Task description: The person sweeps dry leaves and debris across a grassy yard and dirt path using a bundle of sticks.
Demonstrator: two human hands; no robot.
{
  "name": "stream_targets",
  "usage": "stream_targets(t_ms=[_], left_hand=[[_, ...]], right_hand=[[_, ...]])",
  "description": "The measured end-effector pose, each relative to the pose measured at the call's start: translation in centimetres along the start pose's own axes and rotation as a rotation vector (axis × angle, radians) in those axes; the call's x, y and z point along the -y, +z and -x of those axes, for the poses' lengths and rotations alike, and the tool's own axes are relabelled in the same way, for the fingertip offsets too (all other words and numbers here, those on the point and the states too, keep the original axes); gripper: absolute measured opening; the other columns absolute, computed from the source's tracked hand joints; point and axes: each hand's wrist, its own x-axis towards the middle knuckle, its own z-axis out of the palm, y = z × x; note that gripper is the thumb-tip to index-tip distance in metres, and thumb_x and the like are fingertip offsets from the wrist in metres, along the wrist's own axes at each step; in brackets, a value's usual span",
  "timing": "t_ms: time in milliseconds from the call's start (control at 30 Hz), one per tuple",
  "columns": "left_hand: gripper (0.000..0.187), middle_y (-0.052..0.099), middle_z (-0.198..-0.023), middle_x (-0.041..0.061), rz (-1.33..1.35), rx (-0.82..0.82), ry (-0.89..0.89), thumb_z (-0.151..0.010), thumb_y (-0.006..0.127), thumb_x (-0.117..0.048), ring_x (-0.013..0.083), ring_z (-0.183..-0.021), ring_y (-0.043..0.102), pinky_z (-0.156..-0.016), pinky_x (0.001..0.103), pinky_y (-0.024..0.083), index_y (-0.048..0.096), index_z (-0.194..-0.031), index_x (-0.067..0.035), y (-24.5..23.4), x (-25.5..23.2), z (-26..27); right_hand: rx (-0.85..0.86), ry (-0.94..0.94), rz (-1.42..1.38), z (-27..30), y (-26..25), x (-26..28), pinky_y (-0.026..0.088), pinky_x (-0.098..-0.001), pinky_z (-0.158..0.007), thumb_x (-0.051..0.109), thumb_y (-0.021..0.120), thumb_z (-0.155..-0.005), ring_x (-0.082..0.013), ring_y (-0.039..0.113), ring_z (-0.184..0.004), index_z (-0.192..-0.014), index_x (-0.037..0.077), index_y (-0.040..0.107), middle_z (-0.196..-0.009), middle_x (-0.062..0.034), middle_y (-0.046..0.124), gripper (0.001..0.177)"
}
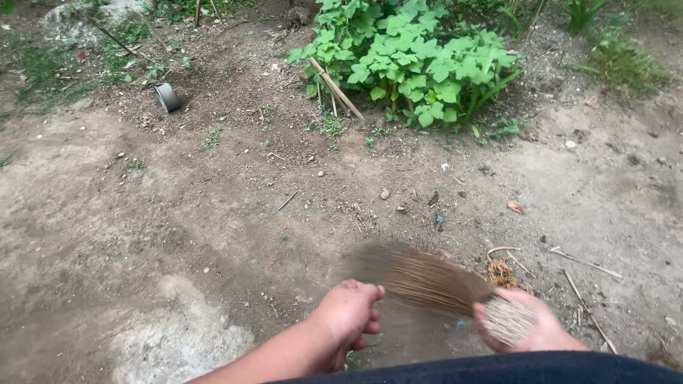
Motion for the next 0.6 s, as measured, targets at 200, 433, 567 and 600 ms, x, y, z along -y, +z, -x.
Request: stream_targets(t_ms=[200, 433, 567, 600], left_hand=[[0.024, 0.058, -0.087, -0.002, -0.103, 0.068, 0.009, -0.094, 0.06, -0.039, 0.0119, -0.077, 0.058, -0.07, 0.035, 0.046, 0.058, -0.11, -0.021, -2.4, -3.7, -3.9], [0.022, 0.065, -0.087, 0.003, -0.015, 0.024, 0.321, -0.09, 0.065, -0.029, 0.0143, -0.078, 0.057, -0.074, 0.036, 0.05, 0.063, -0.103, -0.011, -4.4, -12.4, -11.1], [0.021, 0.066, -0.086, 0.005, -0.055, 0.041, 0.365, -0.089, 0.067, -0.028, 0.0151, -0.079, 0.058, -0.076, 0.035, 0.051, 0.063, -0.1, -0.01, -8.3, -17.4, -15.3], [0.02, 0.064, -0.085, 0.006, -0.063, 0.064, 0.315, -0.09, 0.065, -0.027, 0.0165, -0.078, 0.056, -0.075, 0.036, 0.05, 0.063, -0.099, -0.009, -9.8, -18.2, -16.1]], right_hand=[[-0.245, -0.183, -0.052, -0.7, 3.4, 1.9, 0.056, -0.0566, -0.079, 0.028, 0.054, -0.088, -0.0359, 0.066, -0.084, -0.102, 0.004, 0.059, -0.093, -0.0191, 0.067, 0.028], [0.208, 0.025, 0.018, 2.0, 26.5, -4.5, 0.058, -0.0485, -0.069, 0.026, 0.062, -0.074, -0.0336, 0.065, -0.071, -0.089, 0.004, 0.06, -0.082, -0.0193, 0.068, 0.027], [0.439, 0.423, -0.251, -1.7, 31.1, -3.1, 0.058, -0.0462, -0.073, 0.022, 0.062, -0.076, -0.0295, 0.066, -0.08, -0.108, -0.006, 0.055, -0.093, -0.0187, 0.064, 0.043], [0.471, 0.491, -0.296, -3.1, 30.6, -2.6, 0.058, -0.0448, -0.075, 0.021, 0.063, -0.079, -0.0291, 0.065, -0.082, -0.115, -0.008, 0.052, -0.098, -0.0202, 0.063, 0.048]])
